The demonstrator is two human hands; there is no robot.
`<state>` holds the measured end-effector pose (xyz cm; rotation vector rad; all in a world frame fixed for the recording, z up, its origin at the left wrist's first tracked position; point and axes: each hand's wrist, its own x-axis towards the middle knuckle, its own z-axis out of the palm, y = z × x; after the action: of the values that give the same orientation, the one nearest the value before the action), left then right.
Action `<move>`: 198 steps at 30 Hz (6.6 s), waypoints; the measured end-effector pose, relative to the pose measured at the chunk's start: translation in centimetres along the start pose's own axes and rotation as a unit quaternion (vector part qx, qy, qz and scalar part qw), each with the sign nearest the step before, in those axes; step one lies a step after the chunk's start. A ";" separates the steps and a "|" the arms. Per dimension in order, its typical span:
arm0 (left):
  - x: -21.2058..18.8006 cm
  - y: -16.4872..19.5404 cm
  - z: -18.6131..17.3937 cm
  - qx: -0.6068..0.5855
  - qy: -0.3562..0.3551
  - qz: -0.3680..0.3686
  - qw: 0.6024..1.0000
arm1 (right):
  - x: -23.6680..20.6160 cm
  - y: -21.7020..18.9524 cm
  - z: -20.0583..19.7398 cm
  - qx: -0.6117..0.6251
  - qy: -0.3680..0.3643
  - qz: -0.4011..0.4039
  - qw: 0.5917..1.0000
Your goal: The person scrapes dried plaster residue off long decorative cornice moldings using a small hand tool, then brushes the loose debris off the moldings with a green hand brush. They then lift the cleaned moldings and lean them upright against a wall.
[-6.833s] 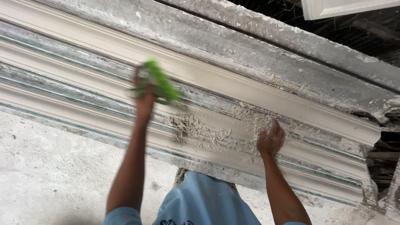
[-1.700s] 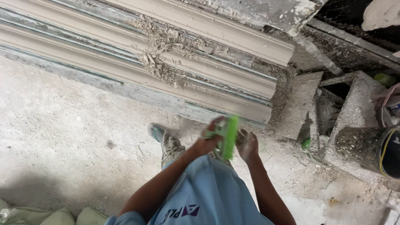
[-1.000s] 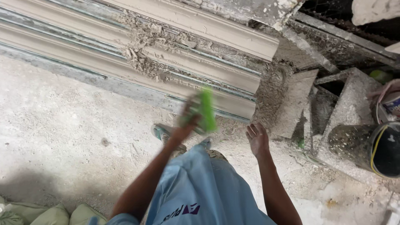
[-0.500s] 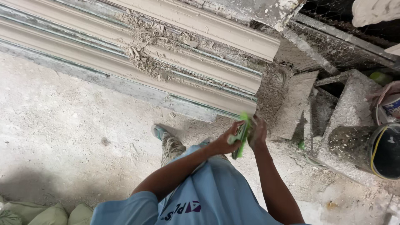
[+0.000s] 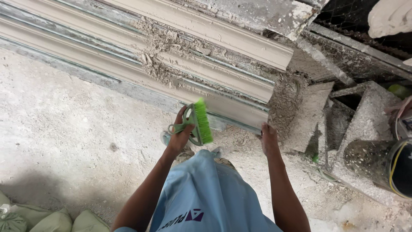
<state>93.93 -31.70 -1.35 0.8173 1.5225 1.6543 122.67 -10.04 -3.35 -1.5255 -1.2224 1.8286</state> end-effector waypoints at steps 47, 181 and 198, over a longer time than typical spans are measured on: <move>13.8 -1.7 -2.7 -0.053 -0.078 -0.039 0.995 | 2.4 -5.8 15.5 -0.451 0.172 -0.305 0.821; 6.8 -4.3 24.1 -0.085 -0.148 -0.007 0.985 | 1.9 -0.5 -8.1 0.234 -0.298 -0.024 0.925; -1.5 -4.7 15.3 0.003 -0.114 0.044 0.993 | -0.3 4.2 -7.3 0.153 -0.132 0.192 0.960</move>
<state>108.07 -24.70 -4.56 1.0508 1.3500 1.5600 130.39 -9.89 -6.69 -1.4468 -0.7271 2.4085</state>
